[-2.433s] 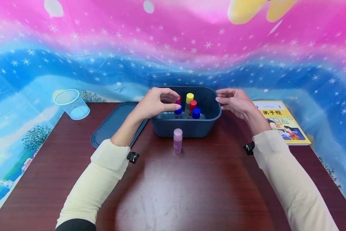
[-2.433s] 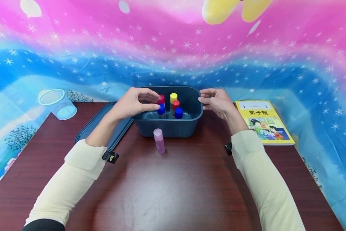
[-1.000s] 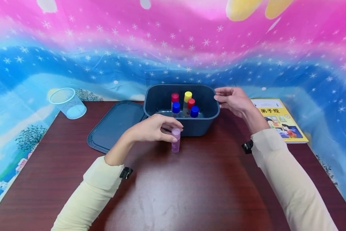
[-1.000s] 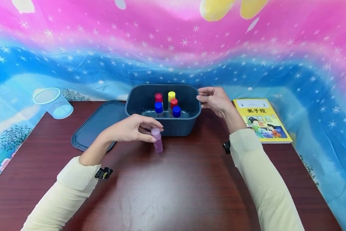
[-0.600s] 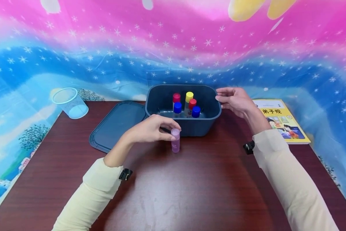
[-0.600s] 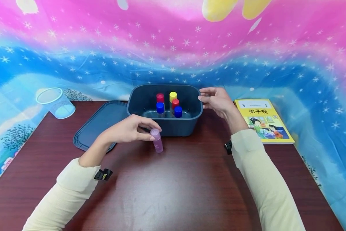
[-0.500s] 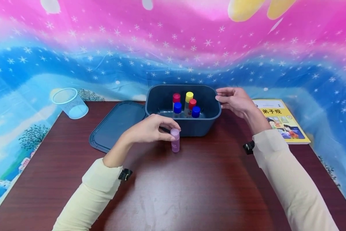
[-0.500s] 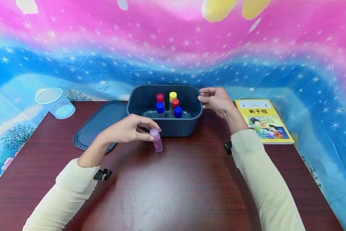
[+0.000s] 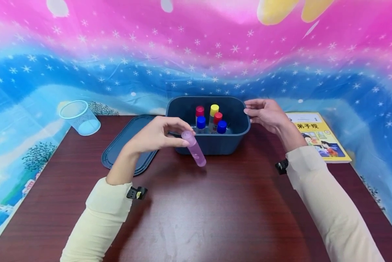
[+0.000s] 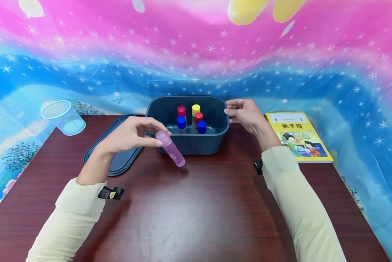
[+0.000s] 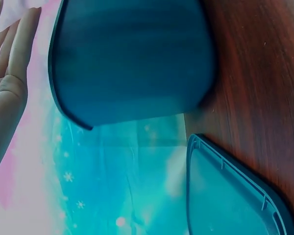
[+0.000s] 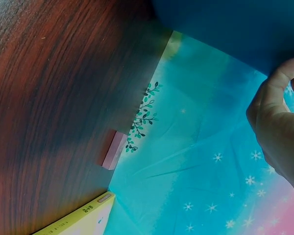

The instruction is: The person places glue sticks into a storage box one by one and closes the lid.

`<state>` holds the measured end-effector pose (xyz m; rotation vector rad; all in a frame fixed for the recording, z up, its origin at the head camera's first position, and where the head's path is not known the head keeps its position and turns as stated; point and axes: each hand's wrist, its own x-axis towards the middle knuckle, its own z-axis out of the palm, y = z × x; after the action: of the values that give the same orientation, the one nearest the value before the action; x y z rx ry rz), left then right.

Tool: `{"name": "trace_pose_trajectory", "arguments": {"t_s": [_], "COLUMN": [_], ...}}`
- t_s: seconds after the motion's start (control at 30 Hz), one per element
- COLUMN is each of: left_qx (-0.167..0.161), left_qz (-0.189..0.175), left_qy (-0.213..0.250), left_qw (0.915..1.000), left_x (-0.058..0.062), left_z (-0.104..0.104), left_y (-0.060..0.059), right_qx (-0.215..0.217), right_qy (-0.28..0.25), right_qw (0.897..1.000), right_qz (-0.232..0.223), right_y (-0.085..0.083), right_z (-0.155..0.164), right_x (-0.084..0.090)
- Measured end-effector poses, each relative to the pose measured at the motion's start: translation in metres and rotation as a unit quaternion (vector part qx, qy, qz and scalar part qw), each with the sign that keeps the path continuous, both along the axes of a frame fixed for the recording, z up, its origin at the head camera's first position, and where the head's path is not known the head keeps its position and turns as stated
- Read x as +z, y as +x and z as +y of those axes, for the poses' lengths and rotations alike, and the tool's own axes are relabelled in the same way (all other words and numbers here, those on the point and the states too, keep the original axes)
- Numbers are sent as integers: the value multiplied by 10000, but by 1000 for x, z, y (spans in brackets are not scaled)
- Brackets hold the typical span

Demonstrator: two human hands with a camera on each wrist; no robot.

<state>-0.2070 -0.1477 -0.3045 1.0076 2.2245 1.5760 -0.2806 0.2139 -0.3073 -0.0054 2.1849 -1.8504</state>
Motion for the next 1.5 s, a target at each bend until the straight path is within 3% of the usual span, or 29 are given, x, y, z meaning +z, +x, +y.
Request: {"name": "trace_pose_trajectory", "arguments": {"t_s": [0.23, 0.4, 0.63, 0.87, 1.17, 1.37, 1.5], "left_qx": [254, 288, 521, 773, 1430, 1797, 2069], "left_qz": [84, -391, -642, -743, -588, -355, 6], "left_qy": [1088, 1908, 2428, 3208, 3891, 3615, 2825], "left_qw": [9937, 9804, 9665, 9410, 9081, 9142, 9367], "left_x": [-1, -2, 1, 3, 5, 3, 0], "left_z": [-14, -18, -19, -22, -23, -20, -17], "left_y": [-8, -11, -14, -19, -26, -29, -31], "right_qx": [25, 41, 81, 58, 15, -2, -12], "right_qy": [1, 54, 174, 138, 175, 196, 181], "right_qw": [10000, 10000, 9998, 9999, 9998, 9998, 9998], "right_qz": [-5, 4, 10, 6, -47, -60, -73], "right_y": [1, 1, 1, 0, 0, 0, 1], "right_z": [0, 0, 3, 2, -1, 0, 1], "right_x": [1, 1, -1, -1, 2, 1, 1]}}
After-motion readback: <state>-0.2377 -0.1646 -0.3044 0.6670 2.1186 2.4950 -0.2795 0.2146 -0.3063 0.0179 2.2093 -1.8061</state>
